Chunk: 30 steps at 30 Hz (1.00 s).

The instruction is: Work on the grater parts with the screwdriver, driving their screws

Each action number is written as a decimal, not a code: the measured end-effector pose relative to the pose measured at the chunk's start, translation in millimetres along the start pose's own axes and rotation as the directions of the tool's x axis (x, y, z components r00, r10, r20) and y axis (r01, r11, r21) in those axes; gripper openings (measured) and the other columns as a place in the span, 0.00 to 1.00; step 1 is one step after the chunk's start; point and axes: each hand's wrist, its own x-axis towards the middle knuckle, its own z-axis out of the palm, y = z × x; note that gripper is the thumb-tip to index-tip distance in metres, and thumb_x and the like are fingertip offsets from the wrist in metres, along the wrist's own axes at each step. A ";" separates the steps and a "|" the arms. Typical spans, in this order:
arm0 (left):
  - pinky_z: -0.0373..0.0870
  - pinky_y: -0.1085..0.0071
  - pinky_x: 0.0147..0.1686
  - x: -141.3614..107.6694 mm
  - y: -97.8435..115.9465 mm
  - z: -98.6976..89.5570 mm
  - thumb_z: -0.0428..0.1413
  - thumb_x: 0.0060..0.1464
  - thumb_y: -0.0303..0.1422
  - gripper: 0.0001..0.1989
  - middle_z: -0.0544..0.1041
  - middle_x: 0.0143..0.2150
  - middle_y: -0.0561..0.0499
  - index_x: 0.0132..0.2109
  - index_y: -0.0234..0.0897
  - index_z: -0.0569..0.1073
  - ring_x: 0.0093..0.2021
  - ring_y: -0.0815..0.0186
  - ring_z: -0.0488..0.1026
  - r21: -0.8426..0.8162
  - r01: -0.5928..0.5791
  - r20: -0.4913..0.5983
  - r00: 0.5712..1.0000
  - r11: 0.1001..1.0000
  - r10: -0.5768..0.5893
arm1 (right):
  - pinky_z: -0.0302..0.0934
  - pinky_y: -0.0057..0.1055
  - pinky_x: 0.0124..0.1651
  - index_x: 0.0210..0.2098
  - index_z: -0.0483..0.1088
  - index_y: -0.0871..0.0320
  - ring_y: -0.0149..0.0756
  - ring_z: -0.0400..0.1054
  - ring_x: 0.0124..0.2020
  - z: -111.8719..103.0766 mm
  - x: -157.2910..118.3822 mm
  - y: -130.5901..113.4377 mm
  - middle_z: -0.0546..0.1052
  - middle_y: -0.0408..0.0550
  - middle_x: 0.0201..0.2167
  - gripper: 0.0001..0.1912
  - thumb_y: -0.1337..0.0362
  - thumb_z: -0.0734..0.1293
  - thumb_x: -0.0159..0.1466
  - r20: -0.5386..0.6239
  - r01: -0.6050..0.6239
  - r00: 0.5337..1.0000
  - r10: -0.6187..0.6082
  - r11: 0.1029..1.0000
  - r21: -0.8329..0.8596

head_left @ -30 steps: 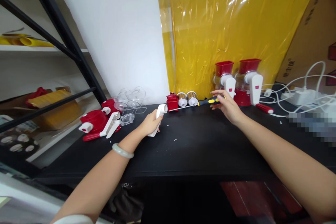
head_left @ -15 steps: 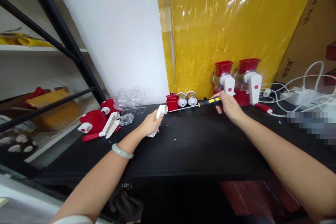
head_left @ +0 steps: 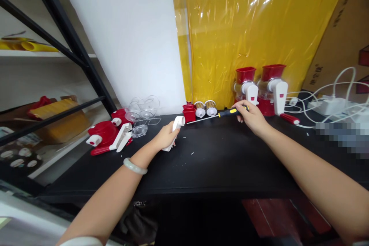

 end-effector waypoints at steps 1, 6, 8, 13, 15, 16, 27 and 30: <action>0.70 0.69 0.20 -0.1 0.1 0.0 0.51 0.60 0.42 0.17 0.71 0.25 0.56 0.51 0.37 0.65 0.19 0.64 0.72 -0.003 0.002 -0.005 1.000 1.000 -0.002 | 0.62 0.29 0.26 0.37 0.69 0.53 0.30 0.64 0.21 -0.1 0.2 0.4 0.68 0.38 0.22 0.14 0.50 0.70 0.61 -0.004 0.010 1.000 -0.010 1.000 0.024; 0.70 0.69 0.21 -0.7 0.8 0.1 0.52 0.60 0.42 0.18 0.71 0.24 0.56 0.52 0.36 0.65 0.19 0.64 0.72 -0.005 0.001 -0.001 1.000 1.000 -0.001 | 0.70 0.33 0.35 0.40 0.68 0.50 0.35 0.72 0.33 2.5 -1.1 -4.8 0.72 0.40 0.34 0.20 0.53 0.76 0.51 0.019 0.014 1.000 -0.018 0.978 0.210; 0.70 0.70 0.20 -1.0 1.3 0.2 0.52 0.60 0.42 0.18 0.71 0.24 0.56 0.52 0.36 0.65 0.19 0.64 0.72 -0.005 0.001 -0.003 1.000 1.000 -0.001 | 0.67 0.31 0.28 0.38 0.68 0.51 0.33 0.70 0.26 2.9 -2.3 -8.4 0.72 0.40 0.28 0.19 0.45 0.71 0.57 0.023 0.004 1.000 -0.008 0.986 0.167; 0.68 0.70 0.19 -1.1 1.5 0.5 0.52 0.59 0.41 0.17 0.71 0.24 0.56 0.52 0.37 0.65 0.18 0.64 0.72 -0.009 0.000 0.001 1.000 1.000 0.000 | 0.59 0.27 0.22 0.36 0.70 0.54 0.29 0.61 0.17 0.7 -3.0 -7.6 0.66 0.37 0.17 0.19 0.43 0.66 0.63 -0.005 0.044 0.999 -0.044 0.997 -0.057; 0.68 0.70 0.19 -1.0 0.8 0.5 0.52 0.59 0.41 0.16 0.71 0.24 0.56 0.51 0.37 0.65 0.18 0.64 0.72 -0.006 0.002 -0.003 1.000 1.000 -0.002 | 0.65 0.29 0.29 0.39 0.70 0.52 0.30 0.67 0.23 0.4 -1.9 -3.2 0.71 0.39 0.25 0.17 0.48 0.71 0.59 -0.015 0.050 0.999 -0.050 0.999 0.006; 0.69 0.70 0.20 -0.9 0.4 0.5 0.52 0.59 0.41 0.16 0.71 0.24 0.56 0.50 0.37 0.66 0.18 0.64 0.72 -0.006 0.003 -0.006 1.000 1.000 -0.003 | 0.68 0.31 0.32 0.40 0.70 0.51 0.31 0.69 0.27 0.8 -1.3 -0.9 0.72 0.39 0.29 0.17 0.50 0.73 0.58 -0.010 0.044 0.999 -0.044 0.997 0.058; 0.72 0.67 0.26 -6.9 12.3 -0.6 0.47 0.62 0.39 0.20 0.74 0.28 0.51 0.58 0.34 0.66 0.23 0.61 0.75 0.140 -0.081 0.008 0.997 0.987 0.081 | 0.67 0.32 0.27 0.33 0.66 0.51 0.34 0.65 0.25 -0.2 -2.4 -4.9 0.67 0.41 0.26 0.16 0.46 0.69 0.60 -0.328 0.141 0.932 -0.157 0.987 -0.070; 0.72 0.65 0.41 -13.0 21.4 -1.9 0.49 0.62 0.38 0.26 0.78 0.43 0.44 0.66 0.39 0.62 0.40 0.56 0.78 0.435 -0.242 -0.068 0.951 0.867 0.300 | 0.63 0.32 0.22 0.33 0.65 0.50 0.35 0.63 0.22 -7.9 -0.4 -2.3 0.65 0.41 0.24 0.16 0.44 0.65 0.63 -0.423 0.157 0.886 -0.190 0.981 -0.112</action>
